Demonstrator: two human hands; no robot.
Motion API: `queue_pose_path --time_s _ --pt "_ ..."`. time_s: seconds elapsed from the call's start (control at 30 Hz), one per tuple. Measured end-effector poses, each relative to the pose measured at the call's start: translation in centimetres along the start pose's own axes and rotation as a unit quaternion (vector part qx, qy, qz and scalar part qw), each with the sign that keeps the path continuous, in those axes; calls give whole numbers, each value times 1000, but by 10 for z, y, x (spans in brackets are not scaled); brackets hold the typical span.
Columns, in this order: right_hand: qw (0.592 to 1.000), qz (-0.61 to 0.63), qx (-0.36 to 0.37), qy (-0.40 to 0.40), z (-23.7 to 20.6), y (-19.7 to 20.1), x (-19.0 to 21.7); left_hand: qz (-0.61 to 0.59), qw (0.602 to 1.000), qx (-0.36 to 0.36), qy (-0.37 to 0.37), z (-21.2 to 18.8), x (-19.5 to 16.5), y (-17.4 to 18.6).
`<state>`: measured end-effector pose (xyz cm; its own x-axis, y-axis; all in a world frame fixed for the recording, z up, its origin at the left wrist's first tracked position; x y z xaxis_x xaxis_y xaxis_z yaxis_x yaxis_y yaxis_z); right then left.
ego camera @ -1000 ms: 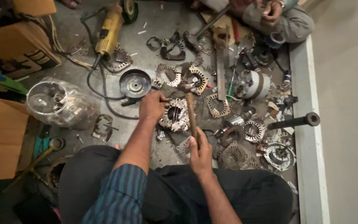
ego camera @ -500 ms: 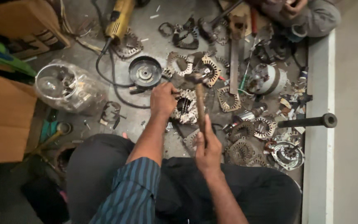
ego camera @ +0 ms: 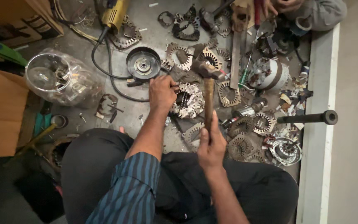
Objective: The person sits on the floor among scrap motor parts and uses a hammer and a punch to break apart motor stator laminations, pulling out windings and small components by hand. They place separated pieces aside and reach for new stators from the pile, continuing the same breakdown cycle.
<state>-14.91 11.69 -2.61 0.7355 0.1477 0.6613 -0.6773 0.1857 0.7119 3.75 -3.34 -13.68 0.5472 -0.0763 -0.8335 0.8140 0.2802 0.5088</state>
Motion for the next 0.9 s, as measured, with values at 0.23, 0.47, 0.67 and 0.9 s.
queue_pose_path --time_s 0.23,0.47,0.67,0.9 --pt "988 -95 105 -58 14 -22 -13 17 1000 8 -6 -3 3 -5" --pt "998 50 0 -28 11 12 -12 2 1000 -16 3 -3 11 -9" --pt "993 -88 34 70 12 -8 3 2 1000 -6 -11 -2 4 -10" --pt "995 -25 75 -66 11 12 -16 20 999 -12 -23 -3 3 -11"
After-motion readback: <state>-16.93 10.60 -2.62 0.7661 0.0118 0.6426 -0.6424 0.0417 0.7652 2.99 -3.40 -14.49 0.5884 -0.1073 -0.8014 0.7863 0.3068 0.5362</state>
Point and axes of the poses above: each hand's wrist, its own z-axis towards the middle knuckle, its own y-axis out of the back of the hand, x = y × z, the point moved 8 cm from there along z, towards the middle knuckle, and after that the axes turned 9 degrees about -z, right-handed, at the moved point
